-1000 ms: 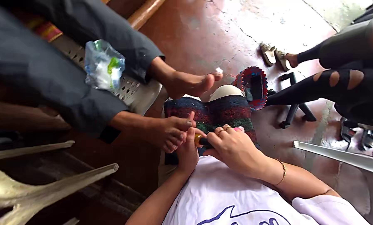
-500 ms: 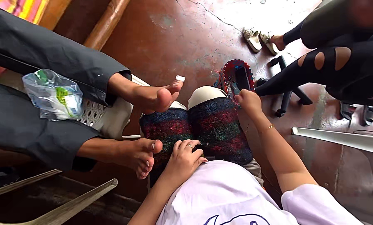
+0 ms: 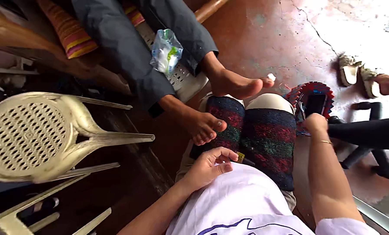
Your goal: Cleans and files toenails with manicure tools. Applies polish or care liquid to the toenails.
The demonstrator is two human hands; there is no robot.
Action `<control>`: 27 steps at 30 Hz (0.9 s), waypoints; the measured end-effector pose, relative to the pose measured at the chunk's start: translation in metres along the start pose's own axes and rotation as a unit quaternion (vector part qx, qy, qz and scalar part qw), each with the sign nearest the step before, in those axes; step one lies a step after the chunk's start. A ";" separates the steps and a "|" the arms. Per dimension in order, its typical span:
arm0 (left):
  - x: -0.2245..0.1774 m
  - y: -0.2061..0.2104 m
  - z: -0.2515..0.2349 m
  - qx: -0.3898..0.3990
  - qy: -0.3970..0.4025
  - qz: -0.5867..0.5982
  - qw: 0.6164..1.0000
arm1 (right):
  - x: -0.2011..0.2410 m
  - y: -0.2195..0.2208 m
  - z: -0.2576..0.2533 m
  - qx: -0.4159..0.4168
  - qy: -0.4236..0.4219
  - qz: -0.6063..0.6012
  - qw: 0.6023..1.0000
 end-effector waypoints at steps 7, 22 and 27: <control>-0.004 -0.005 -0.001 -0.184 -0.045 0.438 0.879 | -0.088 -0.090 0.126 -0.148 -0.078 -0.120 0.979; 0.019 -0.001 -0.014 -0.257 -0.079 0.560 0.784 | 0.107 -0.133 0.339 -0.561 -0.441 -0.128 0.689; 0.023 -0.002 -0.016 -0.254 -0.081 0.555 0.788 | 0.139 -0.122 0.361 -0.547 -0.486 -0.085 0.676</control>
Point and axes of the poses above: each hand's wrist, its own z-axis away from the middle knuckle, its own y-axis out of the palm, x = y × z, the point moved 9 cm from there along -z, towards the middle knuckle, and after that the axes turned 15 degrees about z, right-handed, at the moved point
